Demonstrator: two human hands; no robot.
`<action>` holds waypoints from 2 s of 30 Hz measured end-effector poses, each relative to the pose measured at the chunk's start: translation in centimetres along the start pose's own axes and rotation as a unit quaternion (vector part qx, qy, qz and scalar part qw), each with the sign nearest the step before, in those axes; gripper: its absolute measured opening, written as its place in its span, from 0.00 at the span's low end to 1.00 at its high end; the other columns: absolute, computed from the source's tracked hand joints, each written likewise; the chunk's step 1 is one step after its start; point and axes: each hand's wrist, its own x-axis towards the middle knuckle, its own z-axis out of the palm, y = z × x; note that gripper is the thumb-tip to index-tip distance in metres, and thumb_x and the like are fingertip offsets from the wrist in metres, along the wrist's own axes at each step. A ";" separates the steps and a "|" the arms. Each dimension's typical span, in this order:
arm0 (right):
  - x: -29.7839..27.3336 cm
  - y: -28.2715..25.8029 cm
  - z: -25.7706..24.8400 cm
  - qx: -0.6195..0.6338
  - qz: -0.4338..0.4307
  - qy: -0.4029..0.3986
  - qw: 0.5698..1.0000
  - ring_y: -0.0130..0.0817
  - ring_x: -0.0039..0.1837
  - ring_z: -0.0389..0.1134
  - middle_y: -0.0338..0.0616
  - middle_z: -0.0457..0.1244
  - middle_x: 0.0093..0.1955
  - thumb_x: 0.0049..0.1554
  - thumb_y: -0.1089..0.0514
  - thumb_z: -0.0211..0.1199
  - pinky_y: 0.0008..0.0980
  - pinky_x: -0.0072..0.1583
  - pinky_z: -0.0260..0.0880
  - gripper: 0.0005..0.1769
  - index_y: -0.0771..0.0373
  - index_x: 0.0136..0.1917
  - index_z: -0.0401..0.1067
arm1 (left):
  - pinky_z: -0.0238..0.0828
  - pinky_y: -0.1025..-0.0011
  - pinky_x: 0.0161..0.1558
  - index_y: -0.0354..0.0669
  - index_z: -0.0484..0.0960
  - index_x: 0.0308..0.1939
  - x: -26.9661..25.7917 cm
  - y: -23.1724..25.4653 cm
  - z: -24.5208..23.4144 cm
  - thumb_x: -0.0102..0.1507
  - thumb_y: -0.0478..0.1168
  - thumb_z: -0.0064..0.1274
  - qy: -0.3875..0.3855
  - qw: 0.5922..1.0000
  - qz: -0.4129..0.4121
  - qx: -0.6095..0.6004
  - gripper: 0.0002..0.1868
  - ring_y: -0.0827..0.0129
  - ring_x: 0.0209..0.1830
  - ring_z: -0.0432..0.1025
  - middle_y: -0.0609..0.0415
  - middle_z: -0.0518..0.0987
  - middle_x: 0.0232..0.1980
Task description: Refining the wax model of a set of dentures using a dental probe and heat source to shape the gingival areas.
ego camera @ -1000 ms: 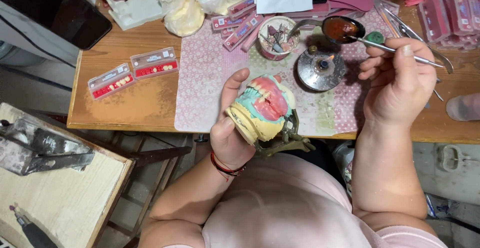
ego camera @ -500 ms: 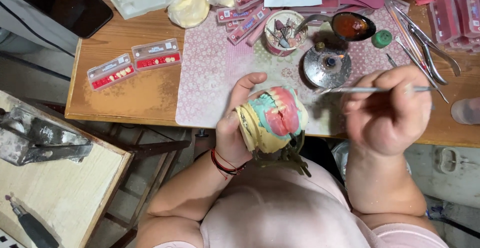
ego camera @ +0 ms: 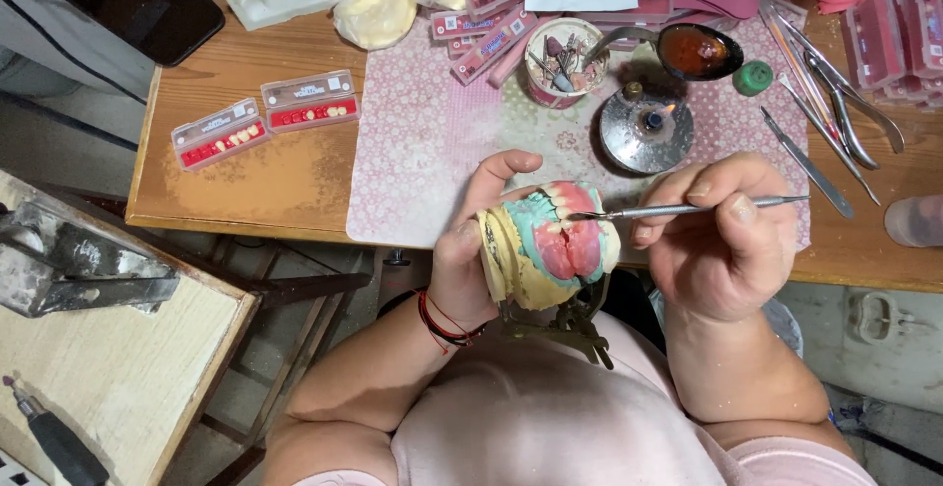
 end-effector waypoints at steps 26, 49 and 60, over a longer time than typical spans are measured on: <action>0.1 0.8 -2.3 0.018 -0.014 0.025 0.999 0.45 0.31 0.67 0.63 0.63 0.33 0.62 0.51 0.59 0.36 0.35 0.66 0.13 0.62 0.45 0.67 | 0.74 0.57 0.56 0.38 0.64 0.68 -0.2 0.2 0.0 0.60 0.54 0.68 -0.006 1.000 0.017 0.002 0.42 0.51 0.55 0.77 0.36 0.79 0.56; 3.8 -0.1 -6.0 -0.110 0.003 0.246 0.963 0.37 0.37 0.71 0.55 0.69 0.42 0.66 0.48 0.60 0.29 0.39 0.76 0.15 0.63 0.52 0.72 | 0.73 0.62 0.54 0.37 0.68 0.65 2.1 0.4 -2.4 0.66 0.57 0.54 0.036 0.997 0.055 0.050 0.33 0.60 0.51 0.75 0.44 0.79 0.51; -0.7 3.7 -2.1 0.109 0.003 0.066 0.992 0.58 0.32 0.73 0.78 0.64 0.35 0.63 0.56 0.55 0.49 0.35 0.81 0.14 0.72 0.46 0.66 | 0.81 0.61 0.49 0.36 0.64 0.66 2.1 -0.5 -2.9 0.62 0.65 0.51 0.025 0.995 0.072 0.058 0.42 0.58 0.52 0.78 0.37 0.78 0.56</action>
